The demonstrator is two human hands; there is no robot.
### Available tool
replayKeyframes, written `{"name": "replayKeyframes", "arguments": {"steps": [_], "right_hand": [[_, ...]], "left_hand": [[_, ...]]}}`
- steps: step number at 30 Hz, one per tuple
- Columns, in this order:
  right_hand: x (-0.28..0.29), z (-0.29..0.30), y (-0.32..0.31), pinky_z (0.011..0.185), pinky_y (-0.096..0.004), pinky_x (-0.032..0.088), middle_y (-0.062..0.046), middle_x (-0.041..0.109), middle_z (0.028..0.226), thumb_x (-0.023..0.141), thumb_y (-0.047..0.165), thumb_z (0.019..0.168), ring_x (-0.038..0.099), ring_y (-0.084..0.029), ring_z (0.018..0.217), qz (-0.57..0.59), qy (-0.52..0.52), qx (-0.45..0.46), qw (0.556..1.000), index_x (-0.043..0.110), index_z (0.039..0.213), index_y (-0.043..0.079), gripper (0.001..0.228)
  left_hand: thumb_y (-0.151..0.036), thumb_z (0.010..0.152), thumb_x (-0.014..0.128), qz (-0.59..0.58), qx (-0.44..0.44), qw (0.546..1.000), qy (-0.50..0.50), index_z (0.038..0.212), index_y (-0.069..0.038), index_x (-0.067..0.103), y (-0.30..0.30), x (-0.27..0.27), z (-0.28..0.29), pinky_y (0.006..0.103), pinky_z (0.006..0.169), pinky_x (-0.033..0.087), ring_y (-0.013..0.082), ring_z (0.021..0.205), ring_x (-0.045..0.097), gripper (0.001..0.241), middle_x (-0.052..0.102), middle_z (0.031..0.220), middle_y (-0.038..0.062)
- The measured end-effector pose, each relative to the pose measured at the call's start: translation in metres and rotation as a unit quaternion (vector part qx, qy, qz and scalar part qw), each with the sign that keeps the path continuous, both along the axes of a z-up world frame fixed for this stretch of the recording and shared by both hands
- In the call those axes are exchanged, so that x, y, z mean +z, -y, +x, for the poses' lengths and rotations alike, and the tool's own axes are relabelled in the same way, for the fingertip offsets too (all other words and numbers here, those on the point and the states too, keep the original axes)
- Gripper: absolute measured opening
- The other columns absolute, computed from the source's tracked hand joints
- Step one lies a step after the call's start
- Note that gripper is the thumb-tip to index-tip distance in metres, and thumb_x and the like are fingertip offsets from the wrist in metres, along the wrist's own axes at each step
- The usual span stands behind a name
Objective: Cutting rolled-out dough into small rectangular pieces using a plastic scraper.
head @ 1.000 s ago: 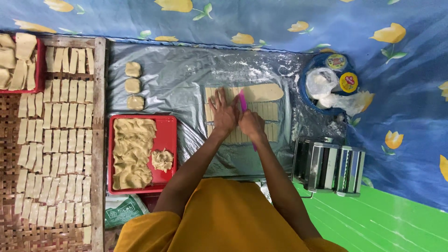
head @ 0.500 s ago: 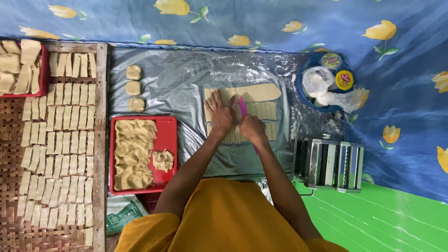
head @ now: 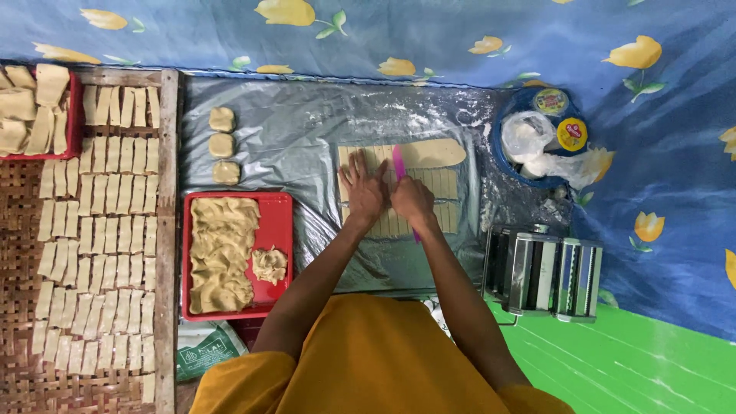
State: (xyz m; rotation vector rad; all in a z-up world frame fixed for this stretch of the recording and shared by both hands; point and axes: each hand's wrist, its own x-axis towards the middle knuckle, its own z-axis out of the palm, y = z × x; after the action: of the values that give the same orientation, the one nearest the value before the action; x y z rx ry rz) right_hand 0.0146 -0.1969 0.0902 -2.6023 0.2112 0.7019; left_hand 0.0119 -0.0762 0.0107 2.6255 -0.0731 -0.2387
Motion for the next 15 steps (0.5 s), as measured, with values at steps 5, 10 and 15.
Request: {"name": "replayKeyframes", "arguments": {"steps": [5,10,15], "right_hand": [[0.040,0.006,-0.008,0.077,-0.058,0.055,-0.028,0.073,0.089,0.043,0.021,0.100,0.074,-0.045,0.085,0.010,-0.012,-0.003,1.000,0.066,0.116,-0.008,0.041],[0.011,0.016,0.015,0.081,-0.062,0.054,-0.034,0.072,0.100,0.034,0.032,0.104,0.072,-0.053,0.095,-0.021,-0.003,-0.015,1.000,0.065,0.119,-0.007,0.052],[-0.016,0.019,0.030,0.078,-0.064,0.055,-0.032,0.073,0.098,0.039,0.035,0.103,0.071,-0.054,0.093,-0.033,0.021,-0.022,0.999,0.067,0.114,-0.004,0.049]], "left_hand": [[-0.033,0.100,0.054,0.037,-0.030,0.999,-0.025,0.154,-0.041,0.041,0.000,0.012,0.014,0.0708,0.120,0.002,0.0449,0.157,0.003,0.056,0.013,0.168,0.024],[-0.031,0.101,0.053,0.057,-0.070,0.996,-0.028,0.158,-0.040,0.035,0.005,0.030,0.017,0.0695,0.121,0.004,0.0433,0.157,0.000,0.061,0.006,0.169,0.023],[-0.041,0.098,0.056,0.046,-0.060,0.997,-0.012,0.154,-0.037,0.043,0.012,0.020,0.026,0.0723,0.119,0.006,0.0456,0.156,0.001,0.058,0.009,0.168,0.025]]}}
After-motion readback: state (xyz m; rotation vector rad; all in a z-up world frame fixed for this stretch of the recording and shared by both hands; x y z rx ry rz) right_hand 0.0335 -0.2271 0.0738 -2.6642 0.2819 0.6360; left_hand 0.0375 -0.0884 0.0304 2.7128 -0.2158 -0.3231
